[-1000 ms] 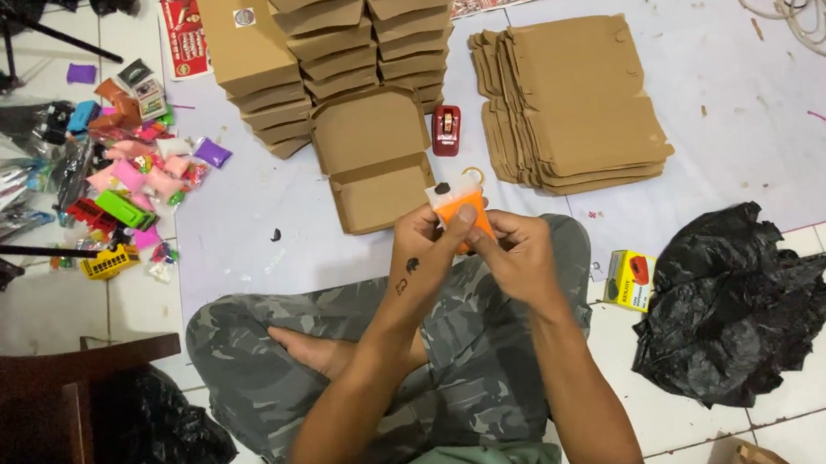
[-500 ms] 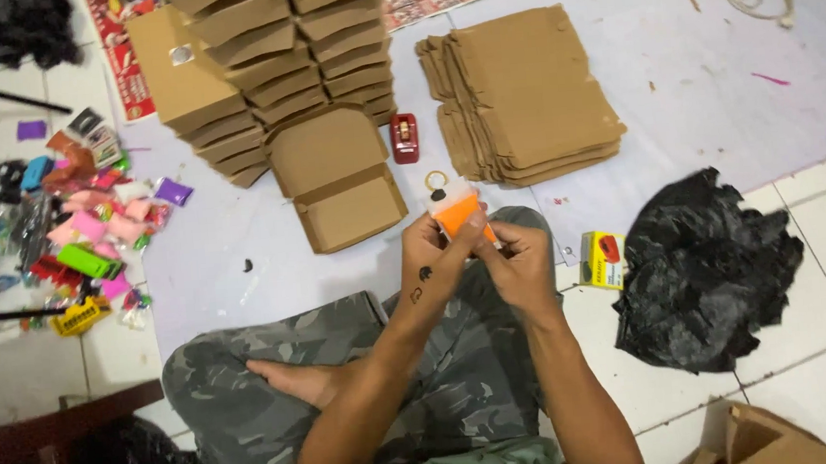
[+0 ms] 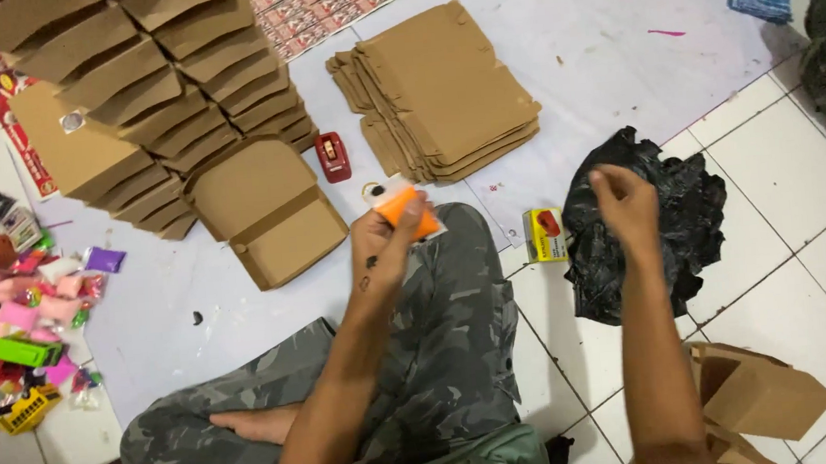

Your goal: Assembling cardboard boxes by folding them and placing small items inside.

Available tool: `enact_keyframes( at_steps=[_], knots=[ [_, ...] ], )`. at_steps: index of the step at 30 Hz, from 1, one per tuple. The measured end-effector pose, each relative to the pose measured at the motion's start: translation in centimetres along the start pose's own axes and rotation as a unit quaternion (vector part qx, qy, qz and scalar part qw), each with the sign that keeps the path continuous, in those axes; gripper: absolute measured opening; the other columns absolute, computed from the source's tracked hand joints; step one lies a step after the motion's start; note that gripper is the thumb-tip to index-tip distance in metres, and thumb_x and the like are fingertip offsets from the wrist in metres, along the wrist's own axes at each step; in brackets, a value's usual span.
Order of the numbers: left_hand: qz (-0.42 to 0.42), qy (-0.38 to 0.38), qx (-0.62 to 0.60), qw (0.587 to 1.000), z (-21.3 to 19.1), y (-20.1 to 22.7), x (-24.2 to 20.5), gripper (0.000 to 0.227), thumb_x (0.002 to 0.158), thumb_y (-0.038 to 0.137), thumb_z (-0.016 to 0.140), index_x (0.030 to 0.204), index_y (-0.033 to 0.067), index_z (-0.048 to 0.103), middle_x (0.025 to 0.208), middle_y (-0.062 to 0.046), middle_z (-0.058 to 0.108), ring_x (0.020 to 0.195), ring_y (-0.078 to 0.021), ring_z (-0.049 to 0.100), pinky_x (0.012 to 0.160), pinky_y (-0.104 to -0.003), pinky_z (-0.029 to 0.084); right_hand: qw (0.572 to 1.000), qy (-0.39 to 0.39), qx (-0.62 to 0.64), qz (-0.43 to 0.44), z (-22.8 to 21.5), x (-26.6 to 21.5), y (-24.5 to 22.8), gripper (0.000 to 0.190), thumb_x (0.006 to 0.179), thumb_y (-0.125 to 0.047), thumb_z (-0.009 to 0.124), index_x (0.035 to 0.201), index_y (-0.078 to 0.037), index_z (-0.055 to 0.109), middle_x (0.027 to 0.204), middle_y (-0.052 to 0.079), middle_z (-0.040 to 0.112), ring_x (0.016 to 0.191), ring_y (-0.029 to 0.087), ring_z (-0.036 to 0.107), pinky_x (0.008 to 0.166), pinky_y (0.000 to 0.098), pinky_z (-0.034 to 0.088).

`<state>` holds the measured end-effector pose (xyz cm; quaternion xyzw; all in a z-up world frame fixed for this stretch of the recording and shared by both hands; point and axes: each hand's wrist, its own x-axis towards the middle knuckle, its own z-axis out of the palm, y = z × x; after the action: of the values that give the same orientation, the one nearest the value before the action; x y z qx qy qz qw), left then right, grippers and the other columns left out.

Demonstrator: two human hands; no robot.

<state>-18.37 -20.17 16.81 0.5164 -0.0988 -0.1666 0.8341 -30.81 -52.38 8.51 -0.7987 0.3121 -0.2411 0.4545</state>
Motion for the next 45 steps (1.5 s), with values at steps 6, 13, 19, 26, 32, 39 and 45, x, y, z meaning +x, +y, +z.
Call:
enact_keyframes(
  at_steps=[6,13,19,26,32,39,45],
  knots=[
    [-0.048,0.024,0.016,0.998,-2.2,-1.0,0.4,0.040,0.095,0.028,0.073,0.111,-0.0082,0.067,0.093,-0.016,0.073,0.080,-0.0157,0.071,0.076,-0.029,0.061,0.941,-0.003,-0.311,0.133,-2.7,0.8,21.6,0.073,0.095,-0.048,0.073,0.149,-0.003,0.054,0.145,0.030,0.053,0.132,0.047,0.053,0.104,0.0624,0.046],
    [-0.074,0.034,0.075,0.994,-2.5,0.5,0.1,0.038,0.094,0.026,0.073,0.111,-0.0075,0.069,0.092,-0.017,0.072,0.080,-0.0180,0.069,0.076,-0.031,0.059,0.934,0.080,-0.338,0.081,-3.3,-1.4,24.9,0.029,0.105,-0.024,0.069,0.124,-0.002,0.074,0.118,0.023,0.073,0.112,0.038,0.069,0.092,0.0502,0.057],
    [-0.086,0.009,0.090,0.992,-2.4,-0.7,0.0,0.037,0.094,0.028,0.073,0.110,-0.0049,0.070,0.095,-0.016,0.072,0.083,-0.0166,0.068,0.079,-0.030,0.058,0.955,0.079,-0.283,0.034,-4.2,0.1,23.0,0.040,0.113,-0.036,0.058,0.128,-0.002,0.073,0.121,0.025,0.072,0.114,0.040,0.068,0.095,0.0524,0.055],
    [-0.082,-0.004,0.099,0.992,-2.2,-0.4,-0.8,0.034,0.094,0.025,0.073,0.109,-0.0047,0.071,0.094,-0.015,0.073,0.083,-0.0162,0.068,0.078,-0.029,0.058,0.915,0.098,-0.383,0.076,-6.0,-1.4,21.1,0.038,0.106,-0.019,0.062,0.135,0.005,0.067,0.112,0.027,0.069,0.108,0.040,0.068,0.092,0.0488,0.058],
    [-0.086,0.006,0.102,0.991,-2.5,-1.0,-1.2,0.032,0.094,0.026,0.073,0.109,-0.0025,0.071,0.093,-0.013,0.073,0.083,-0.0145,0.069,0.077,-0.027,0.058,0.868,0.096,-0.474,0.117,-6.0,-1.5,27.8,0.020,0.090,-0.019,0.078,0.100,-0.001,0.078,0.082,0.015,0.069,0.083,0.032,0.073,0.074,0.0379,0.062],
    [-0.096,-0.003,0.112,0.989,-1.5,-1.3,-1.0,0.030,0.095,0.025,0.071,0.109,-0.0021,0.071,0.095,-0.014,0.073,0.084,-0.0149,0.069,0.079,-0.027,0.057,0.924,0.154,-0.323,0.138,-7.3,-0.5,28.9,0.044,0.085,0.000,0.074,0.128,-0.003,0.068,0.110,0.025,0.068,0.108,0.044,0.067,0.097,0.0501,0.054],
    [-0.105,-0.005,0.116,0.988,-1.1,-1.3,-1.2,0.031,0.095,0.026,0.071,0.109,-0.0015,0.071,0.096,-0.014,0.073,0.085,-0.0164,0.069,0.081,-0.028,0.057,0.942,0.288,-0.170,0.012,-8.6,2.3,29.1,0.029,0.080,0.006,0.068,0.104,-0.007,0.078,0.082,0.014,0.071,0.084,0.031,0.070,0.081,0.0408,0.055]
  ],
)
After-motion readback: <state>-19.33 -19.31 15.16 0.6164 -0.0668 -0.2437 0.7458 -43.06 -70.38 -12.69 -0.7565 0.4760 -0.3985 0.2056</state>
